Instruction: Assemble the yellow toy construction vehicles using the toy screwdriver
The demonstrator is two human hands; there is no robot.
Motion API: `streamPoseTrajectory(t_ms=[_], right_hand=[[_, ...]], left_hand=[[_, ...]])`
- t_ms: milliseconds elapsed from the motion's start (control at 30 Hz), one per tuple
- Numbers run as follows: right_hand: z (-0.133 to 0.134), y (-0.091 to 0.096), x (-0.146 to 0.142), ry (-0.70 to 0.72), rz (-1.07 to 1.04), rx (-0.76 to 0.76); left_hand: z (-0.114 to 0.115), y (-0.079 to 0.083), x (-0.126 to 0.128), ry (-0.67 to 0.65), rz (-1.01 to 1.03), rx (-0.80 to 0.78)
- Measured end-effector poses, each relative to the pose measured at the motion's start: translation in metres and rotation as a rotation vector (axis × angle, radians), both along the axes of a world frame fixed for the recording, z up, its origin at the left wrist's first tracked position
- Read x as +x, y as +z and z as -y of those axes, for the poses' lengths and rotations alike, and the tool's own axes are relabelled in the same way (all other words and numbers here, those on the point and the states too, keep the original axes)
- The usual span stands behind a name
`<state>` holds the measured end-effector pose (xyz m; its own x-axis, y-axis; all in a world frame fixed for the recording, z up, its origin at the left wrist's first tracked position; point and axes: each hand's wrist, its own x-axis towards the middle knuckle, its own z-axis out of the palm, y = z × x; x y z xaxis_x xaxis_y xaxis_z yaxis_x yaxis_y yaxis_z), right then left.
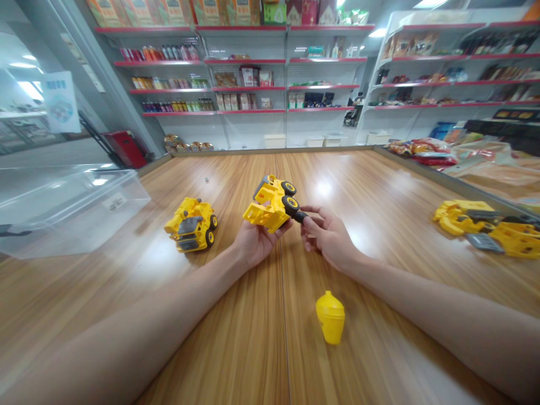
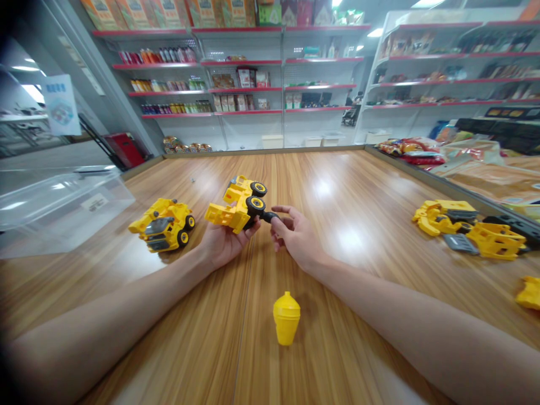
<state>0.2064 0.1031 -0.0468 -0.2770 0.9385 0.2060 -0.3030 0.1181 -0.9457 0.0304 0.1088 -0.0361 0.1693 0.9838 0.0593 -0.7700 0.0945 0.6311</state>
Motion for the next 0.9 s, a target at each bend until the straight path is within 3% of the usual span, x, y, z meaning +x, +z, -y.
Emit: streamPoseTrajectory(t_ms=[233,500,900], right_hand=[[-0.0017,0.0027,0.0019,-0.029,0.075,-0.053],[0.0008,0.0025,0.0031,0.011,0.181,0.086],[0.0042,0.0022,0.0082,0.112,0.156,-0.03]], left_hand=[[-0.0013,-0.0016,-0.0005,-0.019,0.0,0.002],[0.0001,0.0,0.0001,-0.048,-0.032,-0.008],[0.002,0.0008,-0.001,-0.139,-0.041,-0.022]])
